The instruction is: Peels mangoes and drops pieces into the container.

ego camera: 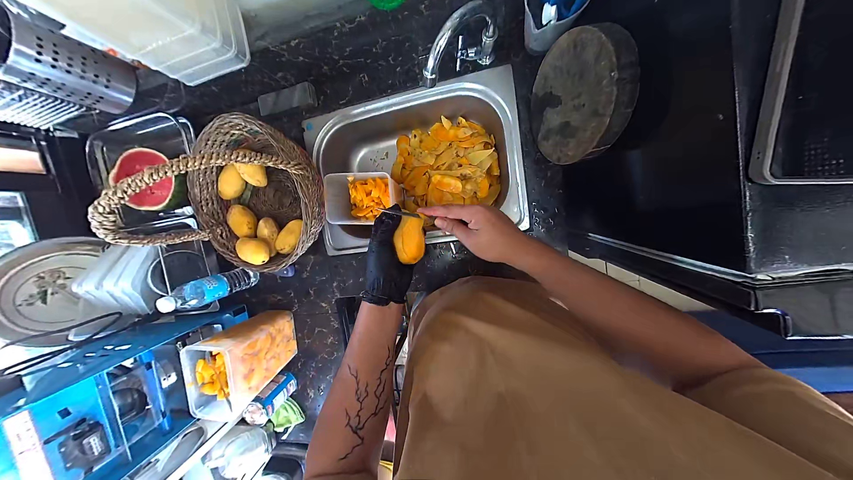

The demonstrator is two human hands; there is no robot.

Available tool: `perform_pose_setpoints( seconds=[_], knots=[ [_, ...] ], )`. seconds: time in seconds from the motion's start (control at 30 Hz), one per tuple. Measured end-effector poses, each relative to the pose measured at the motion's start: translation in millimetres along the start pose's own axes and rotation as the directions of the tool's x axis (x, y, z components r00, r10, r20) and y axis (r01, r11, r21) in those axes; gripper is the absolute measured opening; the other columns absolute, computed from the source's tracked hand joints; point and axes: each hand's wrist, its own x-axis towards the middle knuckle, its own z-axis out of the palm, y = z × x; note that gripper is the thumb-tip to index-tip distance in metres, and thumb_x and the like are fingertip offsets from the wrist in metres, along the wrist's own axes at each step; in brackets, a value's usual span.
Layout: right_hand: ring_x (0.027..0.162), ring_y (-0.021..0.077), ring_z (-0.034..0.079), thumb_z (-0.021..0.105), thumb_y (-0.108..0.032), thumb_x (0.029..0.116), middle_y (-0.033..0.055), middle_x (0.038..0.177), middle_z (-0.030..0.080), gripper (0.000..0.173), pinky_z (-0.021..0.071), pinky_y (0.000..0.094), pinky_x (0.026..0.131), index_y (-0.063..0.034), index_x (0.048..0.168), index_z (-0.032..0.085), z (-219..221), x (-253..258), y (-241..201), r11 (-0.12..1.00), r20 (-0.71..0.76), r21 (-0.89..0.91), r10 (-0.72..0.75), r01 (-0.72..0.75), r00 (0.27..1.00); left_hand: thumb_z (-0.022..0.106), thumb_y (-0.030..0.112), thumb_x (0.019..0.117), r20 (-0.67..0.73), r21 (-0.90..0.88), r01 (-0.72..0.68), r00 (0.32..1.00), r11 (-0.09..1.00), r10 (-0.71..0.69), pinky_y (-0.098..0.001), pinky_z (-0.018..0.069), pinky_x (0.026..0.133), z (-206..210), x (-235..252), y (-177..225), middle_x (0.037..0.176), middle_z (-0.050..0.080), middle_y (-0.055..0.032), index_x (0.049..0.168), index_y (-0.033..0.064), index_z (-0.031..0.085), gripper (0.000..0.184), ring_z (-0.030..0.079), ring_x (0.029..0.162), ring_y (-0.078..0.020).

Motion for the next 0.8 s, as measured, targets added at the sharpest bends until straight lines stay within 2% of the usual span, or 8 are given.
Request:
perform_pose_setpoints(
  seconds=[0.13,0.2,0.3,0.43,0.5,0.53,0.6,0.8],
  knots=[
    [0.13,0.0141,0.06,0.042,-0.033,0.1108,-0.0011,0.146,0.061,0.039,0.0486,0.046,0.111,-0.0233,0.144,0.061,-31,27,17,0.995,-0.141,0.093,0.062,-0.049,0.988,0.053,0.047,0.1034,0.118,0.158,0.068,0.989,0.985,-0.087,-0.0375,0.06,0.068,-9,-17,1,0.109,0.068,-0.0104,0.135,0.0205,0.06,0.042,0.069,0.087,-0.0221],
    [0.131,0.0121,0.059,0.041,-0.035,0.1114,-0.0006,0.149,0.058,0.043,0.047,0.0411,0.113,-0.0248,0.151,0.053,-53,36,28,0.99,-0.142,0.086,0.123,-0.112,0.982,0.048,0.05,0.1047,0.111,0.144,0.083,0.989,0.986,-0.1,-0.0377,0.0599,0.067,-12,-23,1,0.107,0.069,-0.0116,0.132,0.0173,0.063,0.045,0.069,0.086,-0.023],
    [0.078,0.0213,0.065,0.049,-0.034,0.1087,0.0128,0.103,0.069,0.052,0.0567,0.0436,0.072,-0.0228,0.158,0.042,-40,25,15,0.968,0.001,0.161,0.194,-0.191,0.981,0.045,0.043,0.1066,0.014,0.062,0.049,0.999,0.997,-0.05,-0.0408,0.06,0.068,-9,-15,-1,0.106,0.069,-0.0126,0.128,0.0125,0.061,0.041,0.069,0.088,-0.0251],
    [0.059,0.0166,0.056,0.055,-0.03,0.1069,0.01,0.08,0.065,0.051,0.0498,0.0321,0.054,-0.0193,0.156,0.044,-3,1,-9,0.912,0.249,0.348,0.134,-0.217,0.959,0.048,0.044,0.1053,-0.033,-0.002,0.022,0.999,1.0,-0.022,-0.0422,0.0597,0.071,-3,2,3,0.107,0.068,-0.0112,0.126,0.0135,0.06,0.039,0.069,0.09,-0.0242],
    [0.073,0.0127,0.062,0.056,-0.03,0.1068,0.0028,0.094,0.069,0.046,0.0545,0.0324,0.066,-0.0261,0.152,0.05,8,-2,-8,0.951,0.212,0.275,0.082,-0.14,0.974,0.051,0.043,0.1049,-0.01,-0.003,0.029,1.0,1.0,-0.029,-0.0421,0.0599,0.077,1,0,4,0.109,0.069,-0.011,0.128,0.0131,0.06,0.038,0.069,0.094,-0.0232],
    [0.094,0.0088,0.069,0.054,-0.032,0.1077,-0.0041,0.118,0.072,0.041,0.0588,0.0348,0.084,-0.0296,0.149,0.055,9,-3,-7,0.979,0.181,0.187,0.047,-0.081,0.982,0.051,0.043,0.1049,-0.015,0.017,0.031,0.999,0.999,-0.031,-0.0424,0.0599,0.077,4,-1,4,0.109,0.069,-0.0111,0.128,0.0129,0.06,0.039,0.069,0.094,-0.023],
    [0.114,0.0077,0.067,0.052,-0.033,0.1084,-0.0072,0.133,0.069,0.035,0.0557,0.0415,0.101,-0.0304,0.141,0.064,8,-2,-6,0.996,0.1,0.089,-0.002,-0.007,0.995,0.051,0.042,0.1053,-0.017,0.064,0.034,0.999,0.997,-0.033,-0.0426,0.0595,0.076,7,0,2,0.11,0.069,-0.0111,0.133,0.0144,0.057,0.039,0.069,0.094,-0.0233],
    [0.12,0.0183,0.064,0.043,-0.032,0.1108,0.0044,0.138,0.065,0.039,0.0508,0.0482,0.104,-0.0239,0.146,0.059,-21,27,19,0.987,-0.069,0.1,0.129,-0.122,0.989,0.05,0.048,0.1046,0.169,0.155,0.102,0.977,0.983,-0.128,-0.0404,0.061,0.07,3,-25,2,0.108,0.069,-0.0103,0.134,0.0205,0.059,0.041,0.07,0.088,-0.0232]
  ],
)
